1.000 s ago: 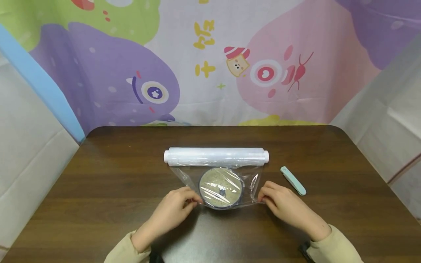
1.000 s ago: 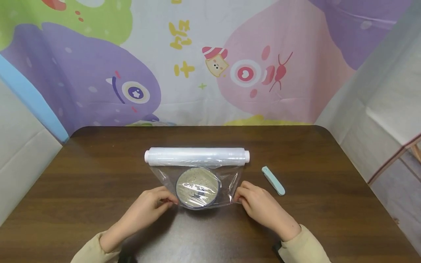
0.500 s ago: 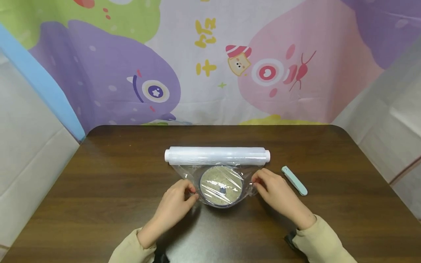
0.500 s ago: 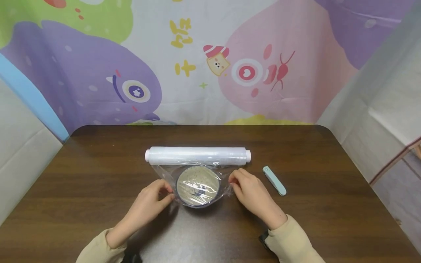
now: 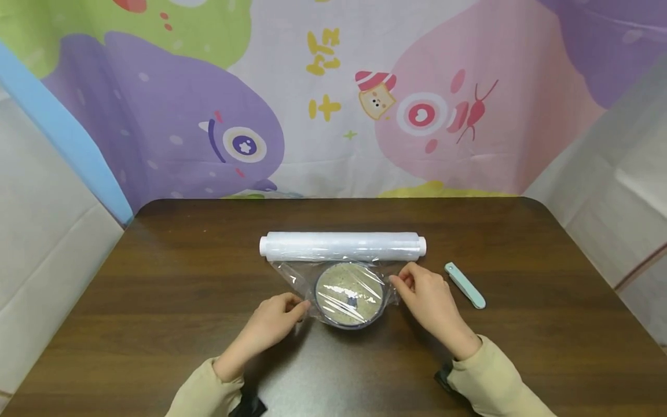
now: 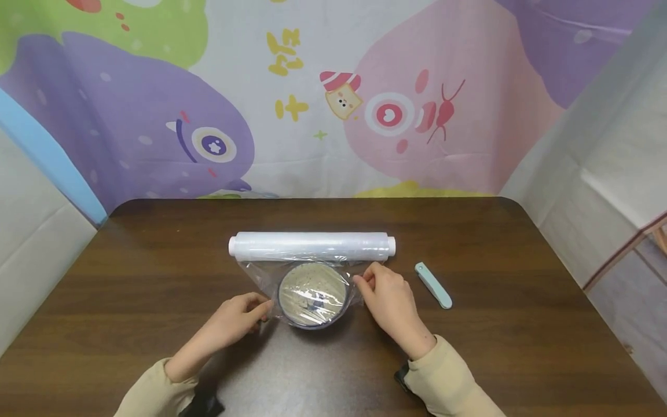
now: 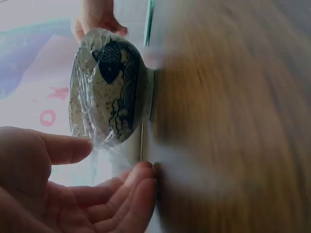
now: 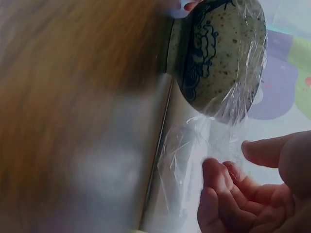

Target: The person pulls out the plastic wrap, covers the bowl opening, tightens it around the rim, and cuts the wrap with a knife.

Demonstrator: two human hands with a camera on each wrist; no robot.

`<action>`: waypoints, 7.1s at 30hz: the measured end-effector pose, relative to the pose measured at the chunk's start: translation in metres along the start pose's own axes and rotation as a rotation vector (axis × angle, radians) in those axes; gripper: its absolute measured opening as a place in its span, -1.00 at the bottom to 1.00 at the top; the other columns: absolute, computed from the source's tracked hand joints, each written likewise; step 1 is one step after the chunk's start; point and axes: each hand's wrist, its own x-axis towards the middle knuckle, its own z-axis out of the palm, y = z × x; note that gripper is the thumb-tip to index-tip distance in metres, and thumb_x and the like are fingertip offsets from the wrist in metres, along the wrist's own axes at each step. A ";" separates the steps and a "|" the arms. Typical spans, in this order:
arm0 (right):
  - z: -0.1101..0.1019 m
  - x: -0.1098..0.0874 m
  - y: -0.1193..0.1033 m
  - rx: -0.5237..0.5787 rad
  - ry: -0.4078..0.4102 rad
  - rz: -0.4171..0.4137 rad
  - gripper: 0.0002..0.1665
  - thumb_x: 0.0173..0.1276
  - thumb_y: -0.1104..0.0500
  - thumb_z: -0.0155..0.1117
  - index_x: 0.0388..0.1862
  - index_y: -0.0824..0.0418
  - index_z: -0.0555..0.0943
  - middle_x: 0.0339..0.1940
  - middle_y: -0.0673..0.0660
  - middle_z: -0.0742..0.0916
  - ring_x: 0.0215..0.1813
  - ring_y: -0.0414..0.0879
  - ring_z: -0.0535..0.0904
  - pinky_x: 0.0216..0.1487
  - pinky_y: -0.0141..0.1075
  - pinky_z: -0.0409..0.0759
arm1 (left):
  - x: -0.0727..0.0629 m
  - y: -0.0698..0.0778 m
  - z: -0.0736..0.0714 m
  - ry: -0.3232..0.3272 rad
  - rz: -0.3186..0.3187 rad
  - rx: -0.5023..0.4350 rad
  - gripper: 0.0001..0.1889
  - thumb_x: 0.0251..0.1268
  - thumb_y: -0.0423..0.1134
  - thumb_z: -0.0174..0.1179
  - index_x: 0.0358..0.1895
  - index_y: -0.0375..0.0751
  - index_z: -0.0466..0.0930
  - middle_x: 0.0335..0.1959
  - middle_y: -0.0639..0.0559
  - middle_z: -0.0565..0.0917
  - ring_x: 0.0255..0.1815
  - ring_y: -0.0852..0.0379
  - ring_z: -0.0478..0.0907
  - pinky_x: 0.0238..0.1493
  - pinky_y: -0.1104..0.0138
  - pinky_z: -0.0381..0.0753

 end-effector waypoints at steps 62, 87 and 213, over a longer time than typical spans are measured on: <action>-0.005 -0.010 -0.017 0.109 -0.266 -0.024 -0.89 0.32 0.26 0.06 -0.33 0.14 0.56 -0.53 -0.02 0.63 -0.48 -0.27 0.44 -0.41 -0.36 0.41 | 0.003 0.010 -0.006 -0.041 0.335 0.054 -0.86 0.20 -0.37 0.07 -0.50 -0.10 0.42 -0.60 0.17 0.43 -0.56 0.29 0.33 -0.50 0.44 0.33; -0.007 -0.008 -0.016 0.053 -0.235 0.026 -0.77 0.33 0.30 -0.02 -0.12 0.24 0.56 -0.45 0.03 0.66 -0.44 -0.25 0.51 -0.38 -0.31 0.46 | 0.003 0.008 -0.008 -0.152 0.252 0.121 -0.86 0.23 -0.29 0.04 -0.47 -0.13 0.54 -0.60 0.14 0.53 -0.58 0.29 0.39 -0.51 0.40 0.36; -0.001 0.107 -0.005 -0.179 -0.729 -0.066 -0.36 0.25 -0.29 0.00 -0.21 0.28 0.54 -0.35 0.10 0.63 -0.34 -0.10 0.50 -0.28 -0.28 0.44 | 0.022 -0.001 0.015 -0.069 -0.211 -0.799 -0.49 0.41 0.04 -0.22 0.09 -0.38 0.28 -0.33 -0.06 0.42 -0.69 0.22 0.43 -0.58 0.41 0.49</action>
